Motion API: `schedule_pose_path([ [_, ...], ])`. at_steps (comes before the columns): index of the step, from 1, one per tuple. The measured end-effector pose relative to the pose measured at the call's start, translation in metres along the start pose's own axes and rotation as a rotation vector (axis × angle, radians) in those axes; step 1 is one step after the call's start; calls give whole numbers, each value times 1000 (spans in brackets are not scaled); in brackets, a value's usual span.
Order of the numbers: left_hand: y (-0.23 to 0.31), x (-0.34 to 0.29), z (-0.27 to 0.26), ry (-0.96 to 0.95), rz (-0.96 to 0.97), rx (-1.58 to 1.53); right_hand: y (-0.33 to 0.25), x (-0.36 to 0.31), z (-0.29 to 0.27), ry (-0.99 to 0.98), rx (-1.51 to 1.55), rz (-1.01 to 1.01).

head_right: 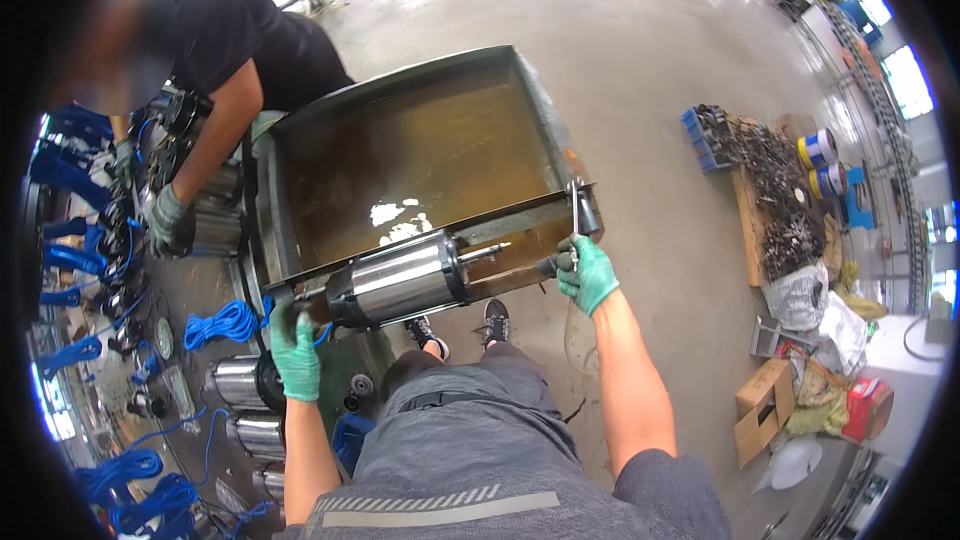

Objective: The person places a metal water pump cylinder into a pressurized water tank for testing, rotating the cylinder and observing it while submerged, then removes it and places it back onto a row of cylinders on the workbench.

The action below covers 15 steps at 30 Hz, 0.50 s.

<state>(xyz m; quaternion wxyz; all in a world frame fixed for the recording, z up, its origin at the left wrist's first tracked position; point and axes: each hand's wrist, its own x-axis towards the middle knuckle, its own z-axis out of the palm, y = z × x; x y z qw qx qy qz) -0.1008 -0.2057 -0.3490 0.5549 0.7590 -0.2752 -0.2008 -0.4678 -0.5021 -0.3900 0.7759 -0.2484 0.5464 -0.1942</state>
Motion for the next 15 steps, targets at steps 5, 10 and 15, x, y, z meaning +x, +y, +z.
schedule_pose_path([
  [5,71,4,46,-161,24,-137,41,-58,114,-226,-482,-515],
  [10,97,7,73,-62,110,-296,95,-64,206,-422,-978,-970],
  [15,70,33,35,365,-475,-852,90,-68,246,-671,-1403,-866],
])
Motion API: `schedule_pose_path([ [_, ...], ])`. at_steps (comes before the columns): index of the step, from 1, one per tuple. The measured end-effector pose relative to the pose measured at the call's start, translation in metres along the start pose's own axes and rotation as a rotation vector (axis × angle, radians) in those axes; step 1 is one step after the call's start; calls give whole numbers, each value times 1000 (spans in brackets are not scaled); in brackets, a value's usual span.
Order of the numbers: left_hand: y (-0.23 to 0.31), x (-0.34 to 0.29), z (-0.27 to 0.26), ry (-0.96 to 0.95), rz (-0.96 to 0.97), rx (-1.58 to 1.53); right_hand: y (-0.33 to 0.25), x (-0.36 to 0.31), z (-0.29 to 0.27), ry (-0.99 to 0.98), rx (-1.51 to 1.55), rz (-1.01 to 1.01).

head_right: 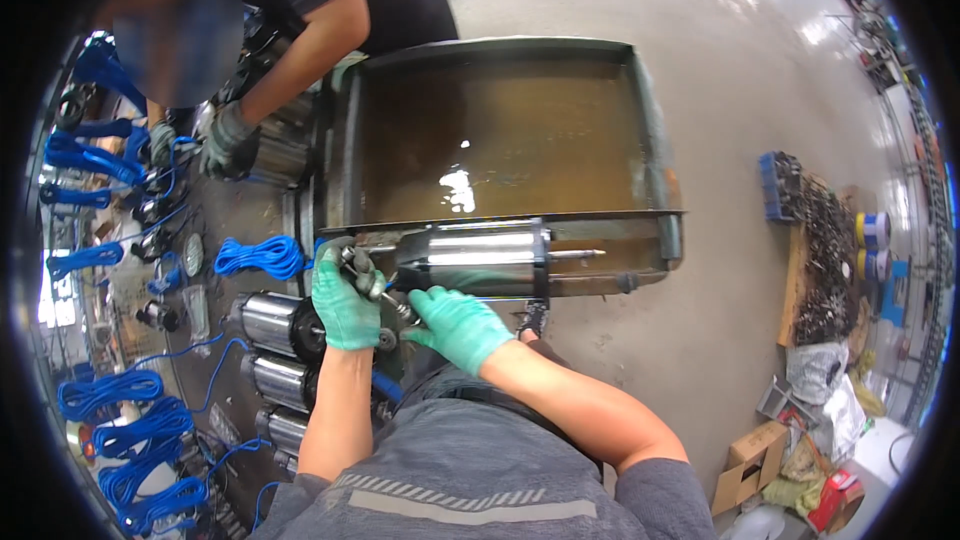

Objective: The person places a metal water pump cylinder into a pressurized water tank for testing, rotating the cylinder and observing it while submerged, then removes it and places it back onto a row of cylinders on the workbench.

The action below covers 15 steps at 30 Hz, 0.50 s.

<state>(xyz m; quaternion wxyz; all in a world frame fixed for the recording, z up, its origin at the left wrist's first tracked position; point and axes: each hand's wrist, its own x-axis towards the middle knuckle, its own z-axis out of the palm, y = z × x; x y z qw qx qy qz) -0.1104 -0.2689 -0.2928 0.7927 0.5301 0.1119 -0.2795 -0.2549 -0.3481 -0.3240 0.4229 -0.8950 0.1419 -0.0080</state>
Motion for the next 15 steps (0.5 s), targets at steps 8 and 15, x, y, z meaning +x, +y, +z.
schedule_pose_path([
  [8,7,120,-131,117,-327,373,72,8,-50,448,-474,220],
  [15,-5,147,-124,-36,-528,540,103,7,-39,439,-318,447],
])
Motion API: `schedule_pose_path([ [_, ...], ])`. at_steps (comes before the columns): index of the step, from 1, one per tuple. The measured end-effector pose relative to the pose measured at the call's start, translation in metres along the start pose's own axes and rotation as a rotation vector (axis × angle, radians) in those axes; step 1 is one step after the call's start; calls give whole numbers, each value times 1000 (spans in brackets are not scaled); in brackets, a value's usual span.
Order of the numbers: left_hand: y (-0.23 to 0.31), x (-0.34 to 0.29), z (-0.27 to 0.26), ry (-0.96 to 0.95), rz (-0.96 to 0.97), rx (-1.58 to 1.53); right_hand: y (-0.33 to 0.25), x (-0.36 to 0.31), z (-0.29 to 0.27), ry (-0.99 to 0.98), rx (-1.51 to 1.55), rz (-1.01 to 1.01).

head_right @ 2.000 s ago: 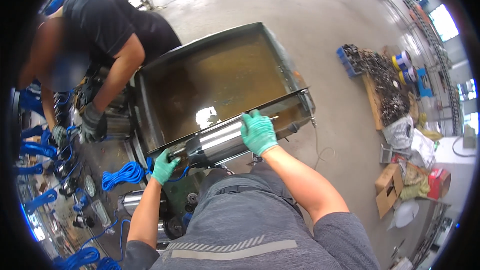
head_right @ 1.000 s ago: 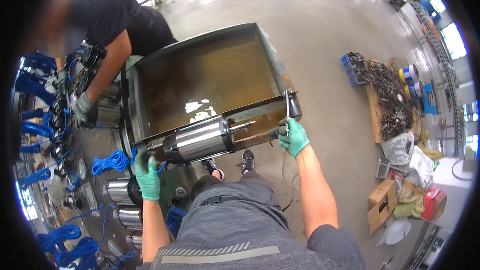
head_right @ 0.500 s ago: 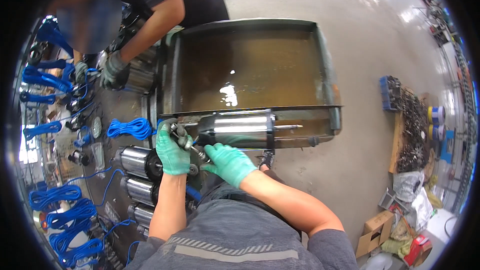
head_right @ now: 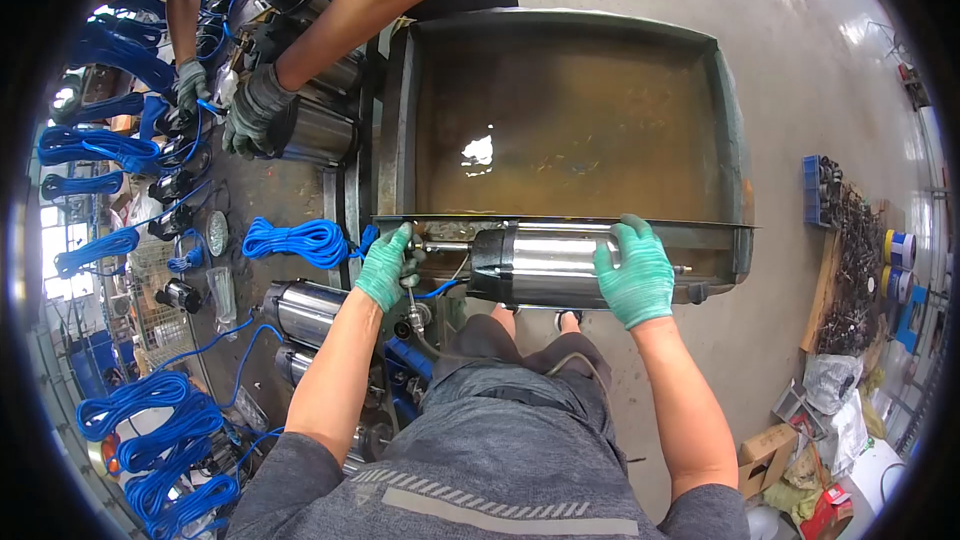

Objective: The person places a metal water pump cylinder into a pressurized water tank for testing, rotating the cylinder and observing it while submerged, then removes it and places it back onto a row of cylinders on the workbench.

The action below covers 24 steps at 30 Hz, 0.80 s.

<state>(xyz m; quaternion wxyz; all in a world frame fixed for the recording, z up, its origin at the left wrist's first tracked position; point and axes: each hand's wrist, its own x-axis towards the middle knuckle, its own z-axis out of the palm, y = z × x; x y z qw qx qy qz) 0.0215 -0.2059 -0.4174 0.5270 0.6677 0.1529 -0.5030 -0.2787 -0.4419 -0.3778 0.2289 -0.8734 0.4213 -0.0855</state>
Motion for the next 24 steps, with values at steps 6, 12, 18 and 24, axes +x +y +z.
schedule_pose_path([
  [6,6,4,0,-48,-41,92,-1,3,6,96,76,-39],
  [12,8,6,-3,-85,-72,111,1,4,7,95,108,-59],
  [18,7,2,2,-55,-77,83,-1,5,5,80,142,-52],
  [24,7,-2,8,-45,-53,102,0,4,5,67,151,-57],
])
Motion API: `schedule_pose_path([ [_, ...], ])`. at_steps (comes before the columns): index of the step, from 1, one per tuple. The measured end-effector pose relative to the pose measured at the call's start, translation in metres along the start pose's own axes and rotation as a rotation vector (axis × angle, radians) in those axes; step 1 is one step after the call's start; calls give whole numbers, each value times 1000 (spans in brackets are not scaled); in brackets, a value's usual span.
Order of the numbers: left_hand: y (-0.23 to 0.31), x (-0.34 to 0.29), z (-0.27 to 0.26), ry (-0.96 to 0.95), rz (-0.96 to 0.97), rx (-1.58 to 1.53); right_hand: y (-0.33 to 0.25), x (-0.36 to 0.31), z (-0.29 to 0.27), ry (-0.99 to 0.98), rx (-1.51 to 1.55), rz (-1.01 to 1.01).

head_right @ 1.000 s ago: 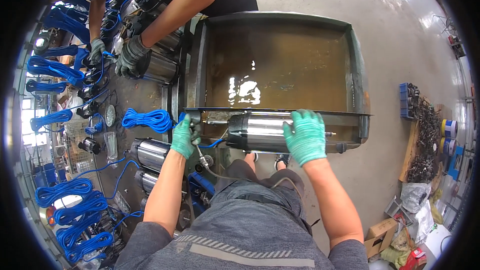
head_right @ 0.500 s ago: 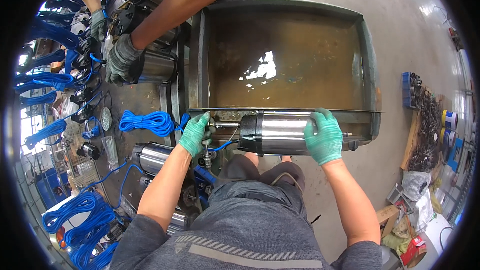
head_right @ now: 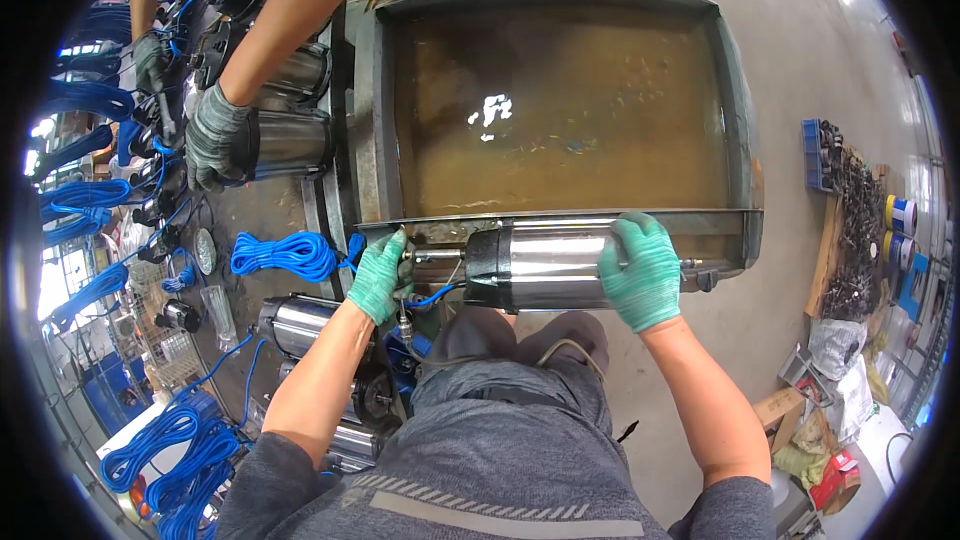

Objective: The person places a metal water pump cylinder into a pressurized water tank for testing, rotating the cylinder and observing it while submerged, then removes it and places it back onto a row of cylinders on the workbench.

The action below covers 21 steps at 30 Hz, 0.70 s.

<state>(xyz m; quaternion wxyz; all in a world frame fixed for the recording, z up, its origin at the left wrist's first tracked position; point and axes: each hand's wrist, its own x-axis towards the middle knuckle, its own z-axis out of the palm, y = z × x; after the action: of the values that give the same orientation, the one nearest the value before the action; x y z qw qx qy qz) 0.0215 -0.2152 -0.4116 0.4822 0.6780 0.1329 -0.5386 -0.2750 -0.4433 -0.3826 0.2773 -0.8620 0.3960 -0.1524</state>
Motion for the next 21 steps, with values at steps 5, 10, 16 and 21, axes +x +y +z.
schedule_pose_path([
  [5,1,4,1,19,-21,91,-6,4,-1,6,-3,-27],
  [10,3,2,3,34,-35,49,-5,5,-1,33,-16,-48],
  [16,-2,4,0,53,15,94,1,3,-1,21,-20,-82],
  [21,-5,5,0,69,17,6,0,5,2,26,-52,-45],
])
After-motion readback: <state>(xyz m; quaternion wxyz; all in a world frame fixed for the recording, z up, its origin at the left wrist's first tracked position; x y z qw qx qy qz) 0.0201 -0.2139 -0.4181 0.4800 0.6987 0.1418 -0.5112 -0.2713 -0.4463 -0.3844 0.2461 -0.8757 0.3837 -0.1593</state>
